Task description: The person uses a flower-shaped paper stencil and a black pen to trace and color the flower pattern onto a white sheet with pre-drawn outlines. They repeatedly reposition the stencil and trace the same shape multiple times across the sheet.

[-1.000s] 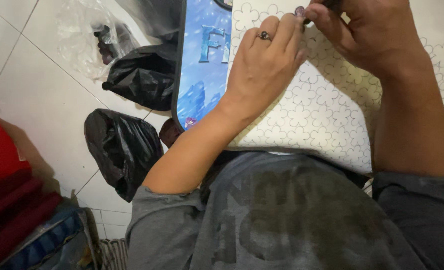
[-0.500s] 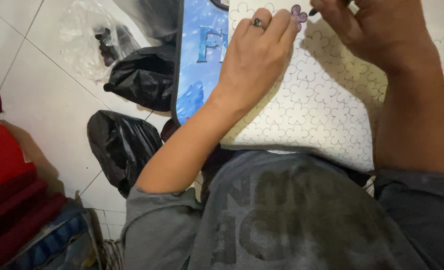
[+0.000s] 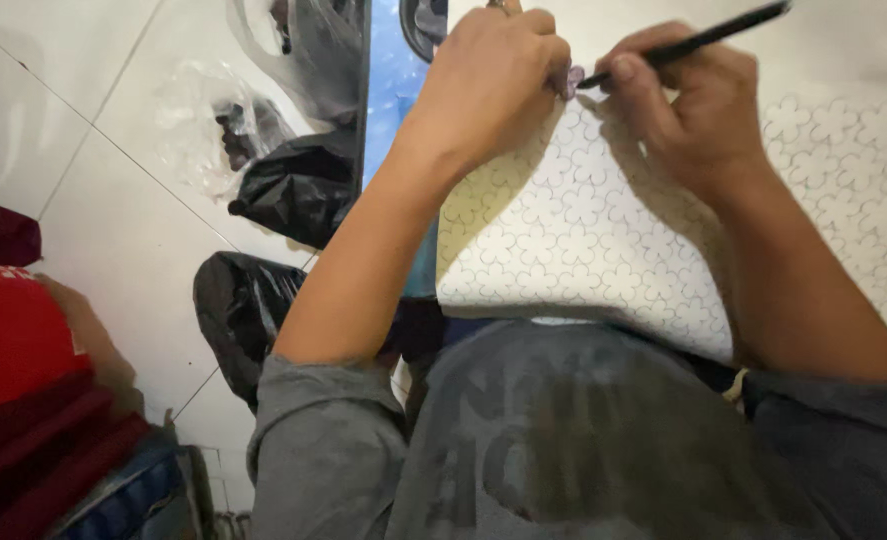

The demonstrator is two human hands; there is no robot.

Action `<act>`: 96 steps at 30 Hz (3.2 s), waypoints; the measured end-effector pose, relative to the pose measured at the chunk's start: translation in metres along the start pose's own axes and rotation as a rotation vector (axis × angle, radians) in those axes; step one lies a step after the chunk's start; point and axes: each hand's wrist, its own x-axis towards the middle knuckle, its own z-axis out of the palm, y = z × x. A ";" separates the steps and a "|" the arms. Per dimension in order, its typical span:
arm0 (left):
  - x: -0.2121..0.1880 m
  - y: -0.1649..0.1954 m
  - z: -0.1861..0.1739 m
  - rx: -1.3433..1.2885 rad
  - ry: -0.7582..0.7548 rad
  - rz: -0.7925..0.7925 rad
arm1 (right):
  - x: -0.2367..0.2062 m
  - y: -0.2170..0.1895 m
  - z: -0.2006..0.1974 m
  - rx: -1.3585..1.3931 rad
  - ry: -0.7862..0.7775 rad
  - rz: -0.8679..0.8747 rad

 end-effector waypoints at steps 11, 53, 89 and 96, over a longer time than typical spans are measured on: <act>0.012 -0.004 0.002 0.009 0.014 -0.071 | 0.001 0.000 0.004 -0.215 -0.005 -0.112; 0.011 -0.020 -0.002 -0.133 -0.111 -0.053 | 0.007 0.000 0.012 -0.172 -0.050 -0.121; -0.009 -0.010 -0.009 -0.184 0.068 -0.035 | -0.001 0.013 -0.004 -0.081 0.009 -0.082; -0.003 -0.001 0.014 -0.073 0.140 0.022 | 0.010 0.011 -0.015 0.075 0.087 -0.132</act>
